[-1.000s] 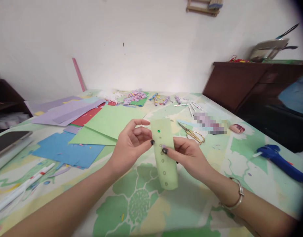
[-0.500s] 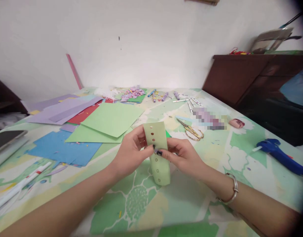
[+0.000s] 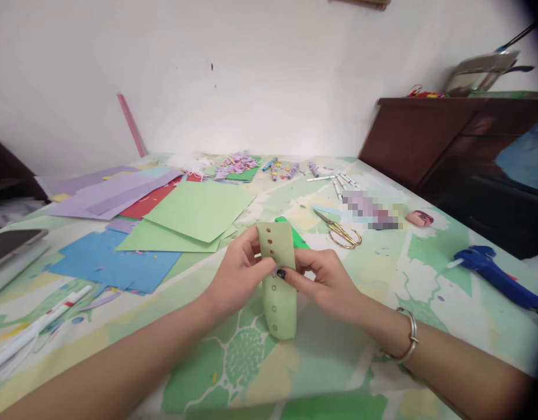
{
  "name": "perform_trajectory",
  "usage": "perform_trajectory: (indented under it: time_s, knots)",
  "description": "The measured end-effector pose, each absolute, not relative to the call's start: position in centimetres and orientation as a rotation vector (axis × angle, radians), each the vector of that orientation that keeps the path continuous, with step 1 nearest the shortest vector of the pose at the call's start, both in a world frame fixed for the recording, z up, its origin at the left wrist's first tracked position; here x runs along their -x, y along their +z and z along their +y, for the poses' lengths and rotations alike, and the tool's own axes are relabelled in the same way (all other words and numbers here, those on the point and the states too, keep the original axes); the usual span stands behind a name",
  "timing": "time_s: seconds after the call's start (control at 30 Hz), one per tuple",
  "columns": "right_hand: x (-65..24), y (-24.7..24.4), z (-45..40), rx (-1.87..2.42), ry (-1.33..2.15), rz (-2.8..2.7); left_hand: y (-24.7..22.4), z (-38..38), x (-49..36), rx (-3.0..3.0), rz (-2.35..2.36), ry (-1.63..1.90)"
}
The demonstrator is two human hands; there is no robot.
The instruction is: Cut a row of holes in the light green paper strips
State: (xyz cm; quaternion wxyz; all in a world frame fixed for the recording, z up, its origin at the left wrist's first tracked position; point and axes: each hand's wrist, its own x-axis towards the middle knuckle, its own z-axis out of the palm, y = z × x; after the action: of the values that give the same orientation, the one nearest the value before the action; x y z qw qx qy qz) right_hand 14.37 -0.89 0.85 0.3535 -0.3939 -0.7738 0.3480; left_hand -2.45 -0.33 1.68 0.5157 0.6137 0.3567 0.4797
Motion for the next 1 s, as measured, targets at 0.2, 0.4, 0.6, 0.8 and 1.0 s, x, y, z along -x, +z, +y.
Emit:
perform_trajectory:
  time_s: [0.2,0.4,0.6,0.8,1.0]
  knots:
    - [-14.4,0.9,-0.9,1.007,1.04,-1.877,1.7,-0.3,2.4,-1.449,0.847,1.148]
    - [-14.4,1.1,-0.6,0.849,1.414,-1.538,1.8,0.0,2.9,-1.409,0.753,1.117]
    - [-14.6,1.6,-0.5,0.85,1.488,-1.415,2.0,0.5,3.2,-1.33,0.716,1.141]
    - [-14.8,1.7,-0.3,0.813,1.494,-1.397,1.8,1.0,3.5,-1.353,0.701,1.068]
    - [-14.8,1.6,-0.3,0.778,1.545,-1.376,1.1,1.4,3.7,-1.382,0.689,1.061]
